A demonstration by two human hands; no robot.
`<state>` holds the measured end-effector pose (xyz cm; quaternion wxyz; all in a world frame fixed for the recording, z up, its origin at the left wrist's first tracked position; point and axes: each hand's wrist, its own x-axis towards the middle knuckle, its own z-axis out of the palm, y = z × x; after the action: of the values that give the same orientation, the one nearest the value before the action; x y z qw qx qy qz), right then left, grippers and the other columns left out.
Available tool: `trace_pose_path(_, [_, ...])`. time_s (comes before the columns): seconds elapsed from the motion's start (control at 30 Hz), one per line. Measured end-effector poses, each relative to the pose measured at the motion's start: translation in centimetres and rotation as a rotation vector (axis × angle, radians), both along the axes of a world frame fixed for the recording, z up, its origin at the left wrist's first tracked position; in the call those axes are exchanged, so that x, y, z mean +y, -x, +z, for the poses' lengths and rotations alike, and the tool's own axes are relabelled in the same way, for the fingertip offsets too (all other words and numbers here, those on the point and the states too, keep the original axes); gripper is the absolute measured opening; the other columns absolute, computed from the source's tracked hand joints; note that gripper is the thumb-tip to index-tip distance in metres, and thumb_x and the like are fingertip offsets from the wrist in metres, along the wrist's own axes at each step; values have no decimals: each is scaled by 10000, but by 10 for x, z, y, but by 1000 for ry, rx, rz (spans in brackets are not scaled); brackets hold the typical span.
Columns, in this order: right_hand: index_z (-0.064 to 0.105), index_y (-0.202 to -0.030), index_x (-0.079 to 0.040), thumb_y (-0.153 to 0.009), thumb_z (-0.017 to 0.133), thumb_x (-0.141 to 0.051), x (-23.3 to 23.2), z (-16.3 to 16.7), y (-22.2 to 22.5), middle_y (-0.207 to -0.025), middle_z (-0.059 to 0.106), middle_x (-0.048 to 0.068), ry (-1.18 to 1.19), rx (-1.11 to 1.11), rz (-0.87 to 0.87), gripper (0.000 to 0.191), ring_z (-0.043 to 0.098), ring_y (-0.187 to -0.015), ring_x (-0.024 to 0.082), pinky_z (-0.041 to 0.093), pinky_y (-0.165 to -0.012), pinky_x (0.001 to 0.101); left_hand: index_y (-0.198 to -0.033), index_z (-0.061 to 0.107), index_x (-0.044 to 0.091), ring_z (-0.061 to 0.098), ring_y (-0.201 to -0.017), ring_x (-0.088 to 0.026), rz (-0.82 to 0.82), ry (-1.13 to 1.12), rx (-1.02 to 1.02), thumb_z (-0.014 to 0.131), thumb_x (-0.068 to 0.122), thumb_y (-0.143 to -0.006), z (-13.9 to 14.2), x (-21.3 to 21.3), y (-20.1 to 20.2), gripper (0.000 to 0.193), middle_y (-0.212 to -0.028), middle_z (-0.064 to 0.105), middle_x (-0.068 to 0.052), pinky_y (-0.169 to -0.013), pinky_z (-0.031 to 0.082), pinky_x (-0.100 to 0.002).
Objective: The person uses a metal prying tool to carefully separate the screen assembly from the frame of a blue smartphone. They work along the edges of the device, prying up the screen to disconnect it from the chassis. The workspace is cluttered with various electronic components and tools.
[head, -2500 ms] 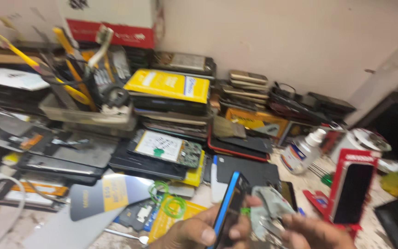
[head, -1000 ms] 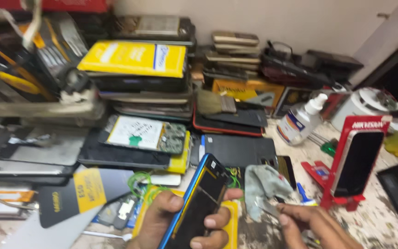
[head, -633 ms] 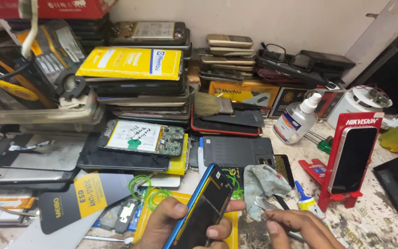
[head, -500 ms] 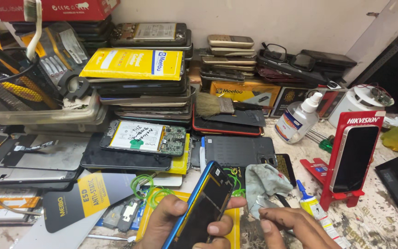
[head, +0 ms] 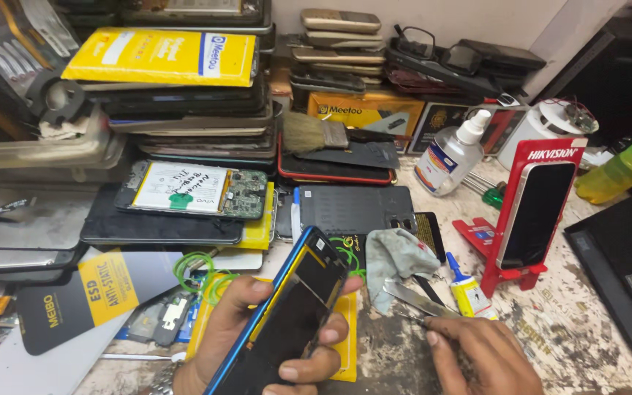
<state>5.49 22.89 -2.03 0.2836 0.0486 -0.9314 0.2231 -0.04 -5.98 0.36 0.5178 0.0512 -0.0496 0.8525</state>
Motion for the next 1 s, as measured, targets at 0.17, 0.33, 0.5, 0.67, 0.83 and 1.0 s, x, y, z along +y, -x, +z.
trace_pose_path(0.17, [804,-937,-78,-768,836,-123,-28,24,8,-855,796,86,222,-181,-127,178,774,-788,164,617,-742,339,-1566,372,-17,554,-724,-214,5,88,86,518,435,-918,-11,1,1,804,-1082,576,-173,-668,501,-292])
trace_pose_path(0.33, [677,-1014,-60,-762,803,-107,-67,20,13,-897,802,71,404,28,39,285,796,-810,123,626,-770,307,-1555,445,6,667,-851,-254,-55,331,181,448,421,-930,-35,7,5,751,-1109,636,-224,-789,552,-315])
trace_pose_path(0.5, [628,-1042,-55,-770,807,-100,-77,15,23,-877,798,58,427,-86,102,330,749,-783,158,615,-720,308,-1485,499,71,676,-970,-237,-30,407,334,461,400,-936,-48,11,4,641,-1095,669,-203,-911,540,-315])
trace_pose_path(0.67, [616,-1047,-60,-811,783,-98,-79,15,21,-886,769,64,407,-54,105,292,748,-793,165,620,-707,311,-1431,535,71,667,-985,-244,-25,457,345,511,378,-935,-48,14,0,584,-1066,685,-192,-905,533,-320])
trace_pose_path(0.83, [528,-1039,-32,-864,692,-41,-80,12,19,-925,672,119,339,30,270,240,717,-768,205,592,-690,331,-1398,538,42,655,-1026,-230,-42,439,410,550,332,-926,-46,16,0,555,-1078,671,-149,-924,531,-324])
trace_pose_path(1.0, [446,-939,-40,-861,675,-25,-79,4,20,-927,648,131,411,-25,257,242,676,-668,193,561,-596,322,-1401,538,66,635,-971,-195,-1,467,434,572,294,-906,-39,17,-1,546,-1033,644,-106,-846,516,-307])
